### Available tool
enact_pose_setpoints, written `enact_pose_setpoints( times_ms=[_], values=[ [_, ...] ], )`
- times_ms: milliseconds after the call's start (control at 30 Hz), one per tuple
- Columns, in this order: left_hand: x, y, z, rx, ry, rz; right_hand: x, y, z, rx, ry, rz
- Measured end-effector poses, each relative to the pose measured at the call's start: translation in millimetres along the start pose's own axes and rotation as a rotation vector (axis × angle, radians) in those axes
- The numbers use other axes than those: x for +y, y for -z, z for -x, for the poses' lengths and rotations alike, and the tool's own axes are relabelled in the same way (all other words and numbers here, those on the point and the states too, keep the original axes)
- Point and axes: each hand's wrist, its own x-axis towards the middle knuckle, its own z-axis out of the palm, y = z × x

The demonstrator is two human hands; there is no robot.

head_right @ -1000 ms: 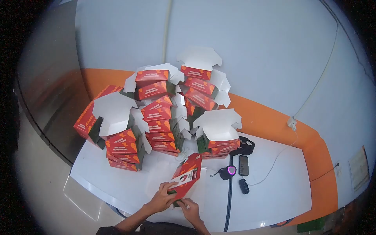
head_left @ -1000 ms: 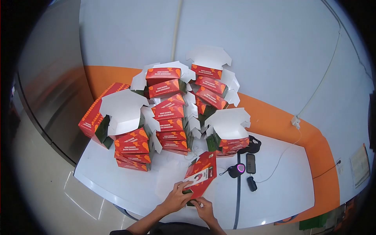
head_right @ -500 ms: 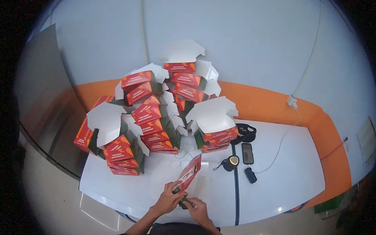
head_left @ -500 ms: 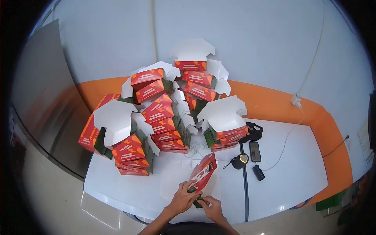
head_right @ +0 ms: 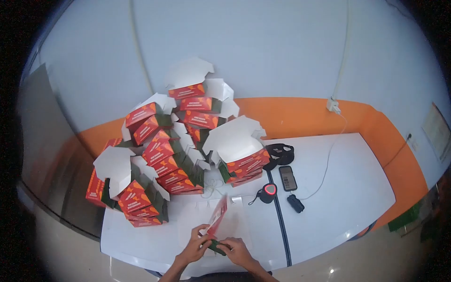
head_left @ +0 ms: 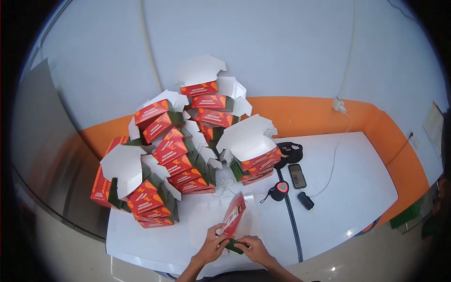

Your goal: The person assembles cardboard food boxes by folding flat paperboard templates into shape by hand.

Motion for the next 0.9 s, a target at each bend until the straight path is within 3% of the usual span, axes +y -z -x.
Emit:
enact_pose_setpoints(
  times_ms=[133,200,333,433,500,533,633,667,733,767,867,900],
  values=[
    [5.1,-7.4,-3.3,-0.063,-0.023,-0.047,14.9,-3.1,1.7,0.051,0.176,0.156],
    [10.2,-9.6,-4.5,-0.078,0.015,-0.038,14.4,-6.0,8.0,0.080,0.098,0.092],
    [26.9,-1.8,-16.4,-0.047,-0.114,-0.217,-2.8,-13.7,14.7,0.170,-0.025,-0.116],
    [43.8,13.8,-36.1,-0.187,-0.252,-0.360,10.2,-15.9,15.6,0.006,-0.124,-0.119],
    [50.0,22.0,-53.7,-0.327,-0.336,-0.392,17.0,-14.6,16.0,-0.037,-0.012,-0.058],
    [55.0,26.5,-61.6,-0.314,-0.372,-0.312,7.5,-10.1,10.1,-0.056,0.044,-0.021],
    [56.9,30.8,-65.8,-0.286,-0.446,-0.054,3.4,-10.5,3.7,0.014,0.005,-0.569],
    [53.4,27.2,-58.6,-0.203,-0.405,0.046,7.8,-14.1,4.3,0.030,-0.031,-0.763],
    [52.1,19.0,-43.9,-0.046,-0.305,0.239,-12.3,-4.7,5.1,0.037,-0.102,-0.826],
    [67.3,17.1,-37.3,0.037,-0.425,-0.069,-18.1,-4.8,5.5,0.069,-0.156,-0.868],
    [77.2,-21.0,-9.6,-0.003,-0.146,0.843,-32.3,-2.6,11.0,0.160,-0.184,-1.020],
    [58.0,-18.9,-11.9,0.021,-0.159,0.576,-35.5,-1.1,12.0,0.176,-0.172,-1.061]
  ],
)
